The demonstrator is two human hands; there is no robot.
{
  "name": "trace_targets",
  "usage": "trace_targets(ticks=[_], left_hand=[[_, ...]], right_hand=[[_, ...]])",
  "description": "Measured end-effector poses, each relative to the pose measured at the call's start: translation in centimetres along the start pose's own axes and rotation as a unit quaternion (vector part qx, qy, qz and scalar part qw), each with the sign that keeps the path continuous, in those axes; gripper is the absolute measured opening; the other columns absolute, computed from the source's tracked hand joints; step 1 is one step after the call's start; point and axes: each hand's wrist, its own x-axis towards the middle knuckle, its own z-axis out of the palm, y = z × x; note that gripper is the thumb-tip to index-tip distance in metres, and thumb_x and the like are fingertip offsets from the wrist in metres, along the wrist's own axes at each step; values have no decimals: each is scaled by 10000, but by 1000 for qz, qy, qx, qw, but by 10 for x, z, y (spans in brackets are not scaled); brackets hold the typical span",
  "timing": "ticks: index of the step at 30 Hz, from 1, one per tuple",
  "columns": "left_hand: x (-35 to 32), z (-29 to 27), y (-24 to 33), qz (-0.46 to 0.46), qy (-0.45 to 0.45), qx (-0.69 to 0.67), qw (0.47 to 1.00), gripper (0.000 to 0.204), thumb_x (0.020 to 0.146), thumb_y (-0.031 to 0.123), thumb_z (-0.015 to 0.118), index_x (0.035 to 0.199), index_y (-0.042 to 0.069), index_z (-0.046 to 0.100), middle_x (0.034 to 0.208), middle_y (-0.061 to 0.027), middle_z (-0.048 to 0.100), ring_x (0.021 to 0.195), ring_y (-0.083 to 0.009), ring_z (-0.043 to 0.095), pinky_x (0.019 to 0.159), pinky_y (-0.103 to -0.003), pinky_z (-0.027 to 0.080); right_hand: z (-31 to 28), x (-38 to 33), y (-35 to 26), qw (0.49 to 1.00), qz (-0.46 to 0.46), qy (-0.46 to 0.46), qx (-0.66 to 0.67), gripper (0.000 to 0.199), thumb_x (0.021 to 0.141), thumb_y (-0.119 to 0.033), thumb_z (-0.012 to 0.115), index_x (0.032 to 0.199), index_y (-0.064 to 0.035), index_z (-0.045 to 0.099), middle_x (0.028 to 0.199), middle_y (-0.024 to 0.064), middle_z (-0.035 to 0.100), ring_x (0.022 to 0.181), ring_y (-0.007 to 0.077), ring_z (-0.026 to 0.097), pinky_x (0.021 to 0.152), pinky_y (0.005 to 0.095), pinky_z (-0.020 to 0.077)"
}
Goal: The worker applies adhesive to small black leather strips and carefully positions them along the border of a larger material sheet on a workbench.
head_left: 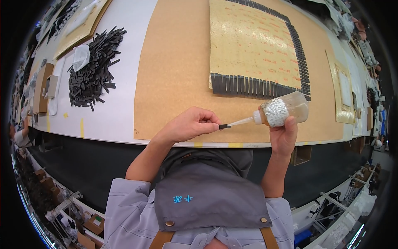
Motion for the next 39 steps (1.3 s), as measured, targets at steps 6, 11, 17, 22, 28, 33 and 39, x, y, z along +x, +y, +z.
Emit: trace_targets(ticks=[6,11,17,22,28,33,39], left_hand=[[-1,0,0,-2,0,3,1000,175,820,161,603,892,5,637,650,60,488,587,-25,393,518,-191,308],[-1,0,1,-12,1,15,1000,179,819,162,602,894,4,637,650,58,488,587,-25,393,518,-191,309],[-1,1,0,-8,10,-5,1000,178,819,156,599,896,0,638,660,49,513,583,-24,403,520,-189,320],[-2,2,-2,-2,13,-43,999,165,817,135,591,891,-5,637,667,40,530,577,-26,409,517,-188,321],[-1,-1,-4,-3,-7,-37,999,170,827,155,593,890,1,631,669,39,525,584,-29,419,514,-197,336],[2,-3,-2,-1,-7,-40,999,164,823,147,591,883,0,632,663,40,520,578,-26,409,514,-191,325],[-3,-4,-11,26,25,-77,996,169,826,156,597,886,1,626,680,28,534,609,-36,440,539,-201,357]], right_hand=[[2,-1,0,1000,2,8,-8,610,812,-339,654,1239,6,390,1139,82,523,1034,172,545,890,330,464],[4,-1,-1,1000,4,12,-12,612,802,-344,665,1230,1,397,1122,77,529,1024,170,549,875,328,470],[6,-1,-1,1000,1,20,-16,611,800,-344,668,1226,0,399,1116,75,531,1016,167,550,868,324,471],[-2,-4,-1,1000,3,-3,-22,593,820,-352,640,1229,2,398,1121,74,530,1022,167,546,879,325,462],[-1,-3,-2,1000,-14,11,-4,569,841,-344,614,1235,3,395,1133,75,528,1042,171,539,898,330,450],[-1,0,0,1000,-14,18,-3,582,834,-343,624,1242,0,392,1146,78,524,1054,175,535,901,332,449],[-7,3,8,1000,3,14,-1,582,828,-319,629,1256,-10,383,1163,90,515,1063,206,531,919,384,437]])
